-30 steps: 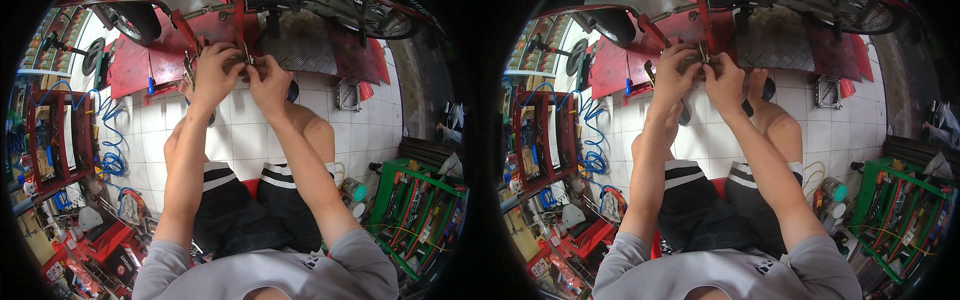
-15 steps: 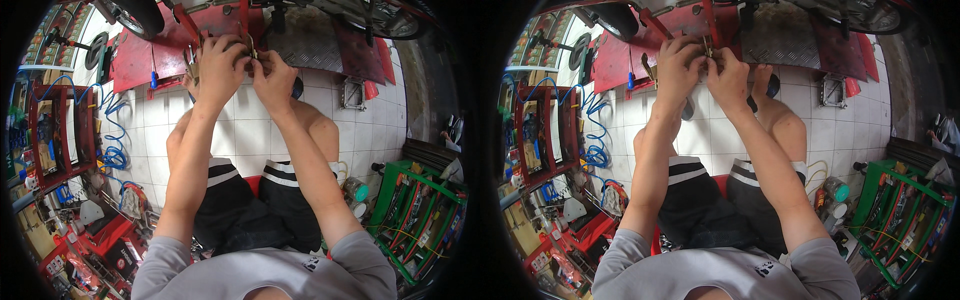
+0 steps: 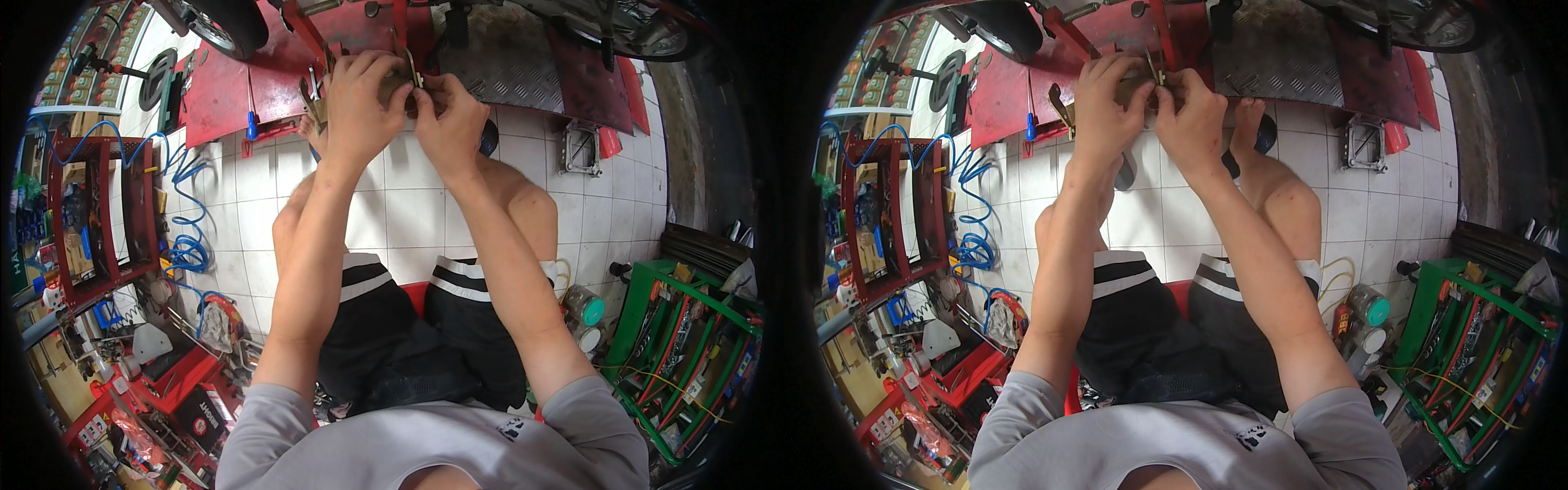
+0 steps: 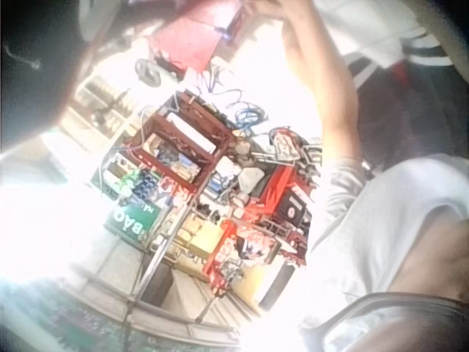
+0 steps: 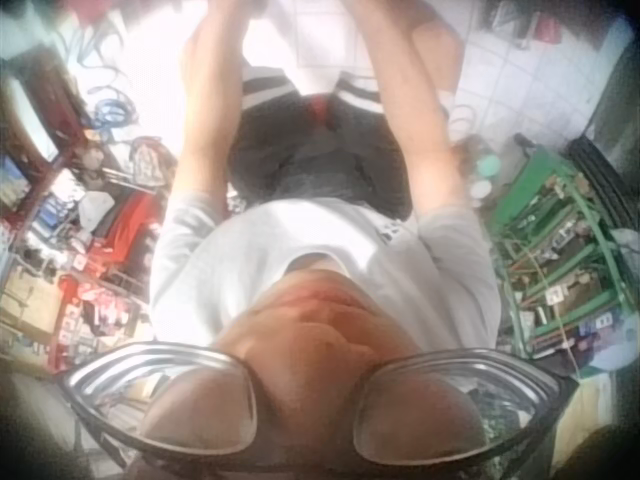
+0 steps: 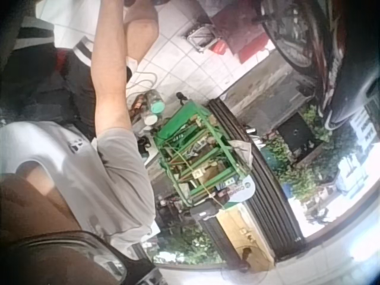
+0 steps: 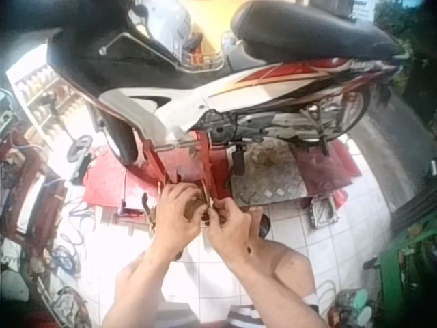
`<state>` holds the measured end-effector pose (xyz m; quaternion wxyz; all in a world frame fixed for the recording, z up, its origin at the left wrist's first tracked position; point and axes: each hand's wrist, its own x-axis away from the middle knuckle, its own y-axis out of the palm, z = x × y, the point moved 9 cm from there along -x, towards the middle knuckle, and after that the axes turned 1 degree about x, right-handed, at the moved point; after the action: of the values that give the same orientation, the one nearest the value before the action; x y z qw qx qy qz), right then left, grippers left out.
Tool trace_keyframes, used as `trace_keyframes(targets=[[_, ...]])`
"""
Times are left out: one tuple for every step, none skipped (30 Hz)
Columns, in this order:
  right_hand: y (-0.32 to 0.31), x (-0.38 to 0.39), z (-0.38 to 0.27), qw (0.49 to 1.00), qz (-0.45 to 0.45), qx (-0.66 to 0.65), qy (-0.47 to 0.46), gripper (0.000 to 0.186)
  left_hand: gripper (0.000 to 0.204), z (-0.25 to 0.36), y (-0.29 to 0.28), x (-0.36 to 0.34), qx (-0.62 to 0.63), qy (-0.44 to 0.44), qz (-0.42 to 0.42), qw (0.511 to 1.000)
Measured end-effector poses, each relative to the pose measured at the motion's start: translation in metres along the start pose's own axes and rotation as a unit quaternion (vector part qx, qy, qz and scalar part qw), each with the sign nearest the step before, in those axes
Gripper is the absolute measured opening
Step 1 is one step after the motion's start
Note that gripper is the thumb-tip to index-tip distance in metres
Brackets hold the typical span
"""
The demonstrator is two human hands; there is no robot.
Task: The person uses a wrench to tighten a bolt on a metal mechanism clamped in a red vise. They then remove the mechanism, inspect it, and reposition it in the vise to continue tightening the bolt.
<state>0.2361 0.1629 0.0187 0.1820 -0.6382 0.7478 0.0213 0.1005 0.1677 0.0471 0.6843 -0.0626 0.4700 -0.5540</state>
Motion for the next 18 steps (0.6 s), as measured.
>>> trace_keyframes(targets=[[-0.0004, 0.0001, 0.0015, 1.0, 0.001, -0.001, 0.002, 0.01, 0.021, 0.0025, -0.0007, -0.0007, -0.002, 0.006, -0.005, 1.0], [0.0, 0.0007, 0.0003, 1.0, 0.0, 0.0, 0.001, 0.01, 0.021, 0.0037, -0.0021, -0.0003, -0.004, 0.012, -0.009, 1.0], [0.0, 0.0012, -0.0014, 1.0, -0.001, 0.001, 0.001, 0.01, 0.022, 0.0046, -0.0026, 0.0004, -0.007, 0.017, -0.013, 1.0], [0.0003, 0.0017, -0.0024, 1.0, -0.002, 0.002, 0.0, 0.01, 0.022, 0.0047, -0.0027, 0.0007, -0.012, 0.02, -0.011, 1.0], [0.0002, 0.0022, -0.0018, 1.0, 0.001, 0.006, -0.007, 0.011, 0.023, 0.0054, -0.0026, 0.0, -0.016, 0.024, -0.009, 1.0], [0.0006, 0.0023, 0.0, 1.0, 0.004, 0.01, -0.015, 0.011, 0.023, 0.0064, -0.0026, -0.0001, -0.021, 0.027, -0.007, 0.999], [0.0005, 0.0023, 0.001, 1.0, 0.008, 0.014, -0.023, 0.011, 0.023, 0.0077, -0.0023, 0.0005, -0.027, 0.032, -0.009, 0.999], [0.001, 0.0019, 0.0004, 0.999, 0.006, 0.021, -0.028, 0.012, 0.022, 0.0101, -0.0036, -0.0001, -0.033, 0.037, -0.012, 0.999], [0.0012, 0.0016, -0.0003, 0.999, 0.005, 0.029, -0.033, 0.012, 0.022, 0.012, -0.0041, -0.0003, -0.04, 0.042, -0.015, 0.998], [0.0011, 0.0015, -0.001, 0.999, 0.003, 0.036, -0.038, 0.013, 0.021, 0.0115, -0.0041, -0.0002, -0.041, 0.042, -0.013, 0.998], [0.0011, 0.0011, -0.0018, 0.999, 0.001, 0.034, -0.035, 0.013, 0.02, 0.0107, -0.0043, -0.0002, -0.043, 0.042, -0.011, 0.998], [0.0008, 0.0004, -0.0033, 0.999, 0.0, 0.032, -0.032, 0.013, 0.02, 0.0101, -0.0047, 0.0002, -0.045, 0.042, -0.01, 0.998], [0.001, 0.0002, -0.0037, 0.999, -0.002, 0.03, -0.03, 0.013, 0.02, 0.0079, -0.0045, 0.0007, -0.047, 0.032, -0.01, 0.998], [0.0006, 0.0002, -0.0029, 0.999, -0.002, 0.03, -0.033, 0.013, 0.02, 0.0077, -0.0036, 0.0001, -0.048, 0.022, -0.01, 0.999], [0.0006, -0.0002, -0.0018, 0.999, -0.002, 0.029, -0.037, 0.012, 0.02, 0.007, -0.0032, -0.0001, -0.048, 0.013, -0.01, 0.999], [0.0006, -0.0002, -0.001, 0.999, -0.002, 0.028, -0.04, 0.012, 0.02, 0.0058, -0.0027, -0.0004, -0.041, 0.018, -0.007, 0.999], [0.0004, 0.0001, -0.0017, 0.999, 0.0, 0.028, -0.039, 0.011, 0.02, 0.004, -0.0027, -0.002, -0.034, 0.023, -0.004, 0.999], [0.0003, 0.0002, -0.0024, 0.999, 0.002, 0.027, -0.037, 0.011, 0.02, 0.0027, -0.0032, -0.0023, -0.027, 0.028, 0.0, 0.999]])
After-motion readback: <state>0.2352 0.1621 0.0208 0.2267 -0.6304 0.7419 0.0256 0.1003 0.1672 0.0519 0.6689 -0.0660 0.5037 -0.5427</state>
